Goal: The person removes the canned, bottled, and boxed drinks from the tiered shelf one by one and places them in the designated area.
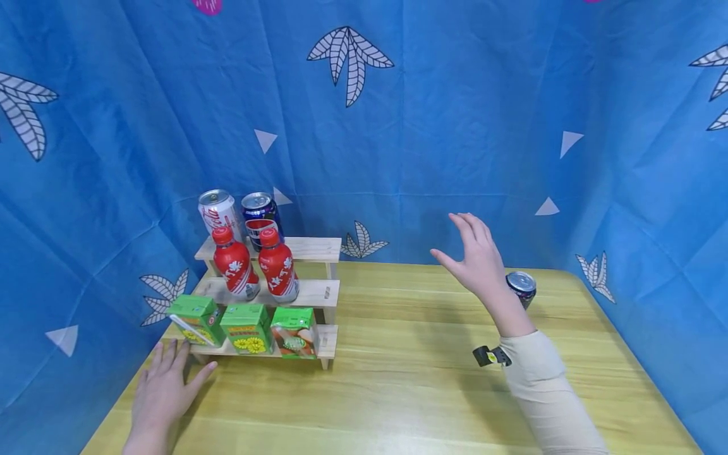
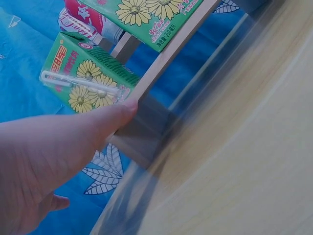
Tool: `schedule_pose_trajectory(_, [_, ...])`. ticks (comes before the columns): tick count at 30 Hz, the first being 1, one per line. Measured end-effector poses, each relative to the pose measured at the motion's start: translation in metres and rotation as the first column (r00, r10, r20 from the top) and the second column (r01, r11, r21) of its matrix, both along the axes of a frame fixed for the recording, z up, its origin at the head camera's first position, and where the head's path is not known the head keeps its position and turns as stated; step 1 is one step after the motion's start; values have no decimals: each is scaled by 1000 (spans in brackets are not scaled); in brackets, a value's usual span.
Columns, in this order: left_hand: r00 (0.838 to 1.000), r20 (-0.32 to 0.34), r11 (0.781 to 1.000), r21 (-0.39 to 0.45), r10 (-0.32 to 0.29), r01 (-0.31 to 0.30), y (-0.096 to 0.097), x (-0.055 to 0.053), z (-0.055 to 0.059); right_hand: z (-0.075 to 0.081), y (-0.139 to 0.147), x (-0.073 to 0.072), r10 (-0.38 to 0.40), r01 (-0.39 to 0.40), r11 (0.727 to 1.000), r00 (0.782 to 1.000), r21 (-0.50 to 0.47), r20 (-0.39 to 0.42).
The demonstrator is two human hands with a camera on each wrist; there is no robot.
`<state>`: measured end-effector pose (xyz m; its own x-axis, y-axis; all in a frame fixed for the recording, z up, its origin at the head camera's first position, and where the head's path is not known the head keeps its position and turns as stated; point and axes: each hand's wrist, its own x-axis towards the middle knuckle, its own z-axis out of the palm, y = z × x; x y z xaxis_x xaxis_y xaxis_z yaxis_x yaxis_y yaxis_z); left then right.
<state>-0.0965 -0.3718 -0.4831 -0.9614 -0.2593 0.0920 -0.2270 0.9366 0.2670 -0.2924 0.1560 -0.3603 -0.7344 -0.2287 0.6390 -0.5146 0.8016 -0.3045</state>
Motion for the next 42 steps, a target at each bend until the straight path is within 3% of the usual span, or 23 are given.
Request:
schedule_pose_trajectory(11, [1000, -2, 1000, 2, 6, -6, -1, 0, -2, 22, -49, -2, 120, -122, 992, 989, -14, -81])
schedule_pose_trajectory(22, [1000, 2, 1000, -3, 11, -11, -3, 1, -3, 39, -93, 0, 238, -236, 971, 957, 35, -166])
schedule_pose_trajectory(33, [1000, 3, 1000, 7, 4, -4, -2, 2, -3, 55, -135, -6, 323, -308, 946, 927, 102, -190])
schedule_pose_trajectory(42, [1000, 8, 1000, 10, 6, -6, -3, -1, -5, 68, -168, -11, 352, -323, 929, 922, 182, -160])
